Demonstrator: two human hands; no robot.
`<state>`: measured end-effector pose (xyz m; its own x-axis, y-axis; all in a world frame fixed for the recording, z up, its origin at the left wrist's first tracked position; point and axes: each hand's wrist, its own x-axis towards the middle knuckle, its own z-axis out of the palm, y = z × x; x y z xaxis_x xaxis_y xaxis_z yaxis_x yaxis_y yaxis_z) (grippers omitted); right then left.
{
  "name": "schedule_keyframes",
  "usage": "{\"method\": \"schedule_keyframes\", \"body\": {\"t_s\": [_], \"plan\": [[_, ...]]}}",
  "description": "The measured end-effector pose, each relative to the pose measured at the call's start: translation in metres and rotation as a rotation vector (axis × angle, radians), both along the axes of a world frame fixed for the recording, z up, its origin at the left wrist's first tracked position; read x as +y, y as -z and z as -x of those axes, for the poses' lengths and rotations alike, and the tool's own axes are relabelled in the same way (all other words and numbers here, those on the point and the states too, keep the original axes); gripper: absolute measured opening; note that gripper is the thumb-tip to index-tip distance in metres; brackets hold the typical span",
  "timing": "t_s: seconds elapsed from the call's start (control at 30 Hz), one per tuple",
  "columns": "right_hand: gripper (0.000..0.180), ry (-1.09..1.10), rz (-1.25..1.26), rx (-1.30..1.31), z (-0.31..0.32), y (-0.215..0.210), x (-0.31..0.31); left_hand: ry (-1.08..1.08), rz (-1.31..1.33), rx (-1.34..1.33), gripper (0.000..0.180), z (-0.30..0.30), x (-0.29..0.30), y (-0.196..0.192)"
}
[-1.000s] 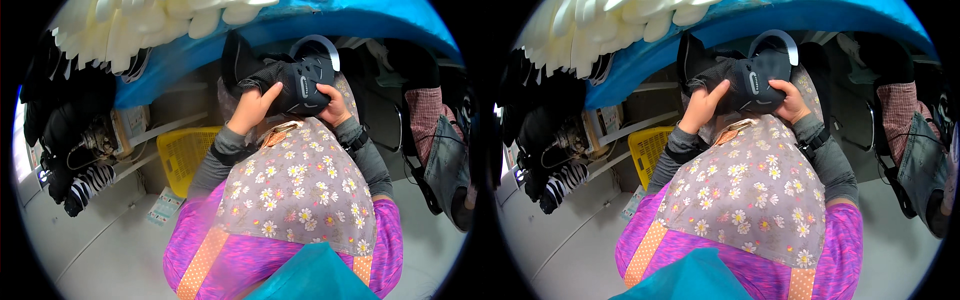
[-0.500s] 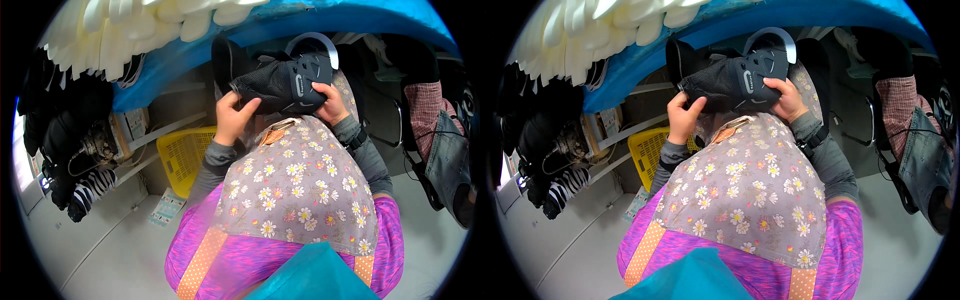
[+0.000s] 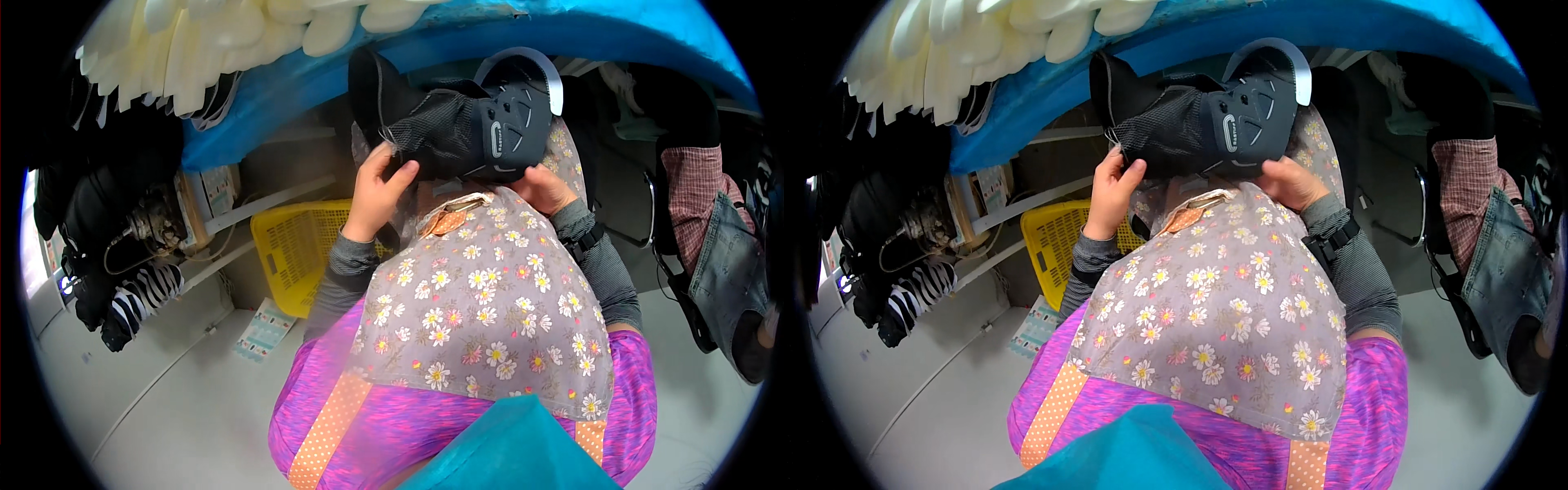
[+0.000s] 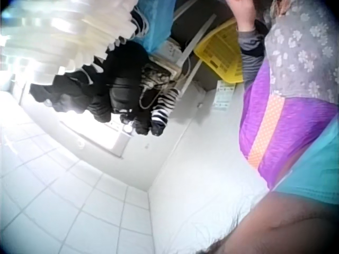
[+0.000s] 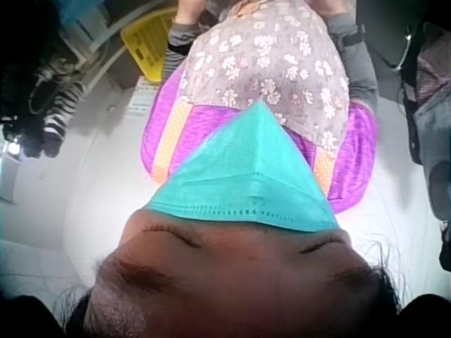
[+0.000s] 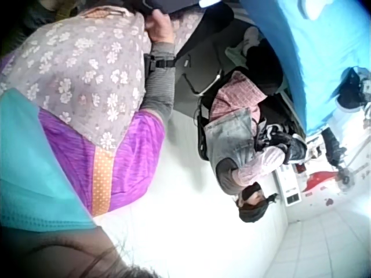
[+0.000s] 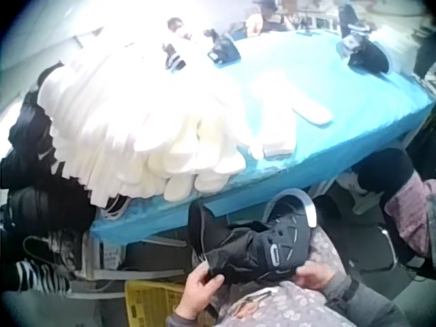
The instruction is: The person inserts a white foam padding into the interior of a black boot and tucks the edges of the lining around it by hand.
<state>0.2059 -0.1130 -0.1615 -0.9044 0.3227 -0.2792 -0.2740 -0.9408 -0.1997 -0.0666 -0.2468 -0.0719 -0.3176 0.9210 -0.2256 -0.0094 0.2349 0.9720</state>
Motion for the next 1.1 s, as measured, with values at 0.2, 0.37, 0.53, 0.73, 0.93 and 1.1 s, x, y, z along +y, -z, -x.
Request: {"method": "schedule_keyframes", "body": {"t_s": [0.2,0.37,0.53,0.73,0.93,1.1], "plan": [[0.058,-0.087,-0.42,-0.277,0.02,-0.036,0.001,-0.044,-0.067,0.436,0.018,-0.016,0.04,-0.065],[0.053,0.141,-0.341,-0.117,0.026,-0.057,0.005,-0.102,-0.103,1.112,0.03,-0.026,0.099,-0.084],[0.046,0.193,-0.295,-0.209,0.027,-0.05,0.008,0.062,0.025,1.299,0.034,-0.02,0.136,-0.008],[0.039,0.197,-0.332,-0.199,0.027,-0.037,0.009,0.286,0.069,1.306,0.032,-0.014,0.16,0.007],[0.042,0.143,-0.351,-0.197,0.028,-0.026,0.013,0.545,0.055,1.41,0.019,-0.011,0.171,0.028],[0.041,0.175,-0.296,-0.173,0.028,-0.025,0.012,0.566,0.041,1.349,0.016,-0.017,0.174,0.039]]}}
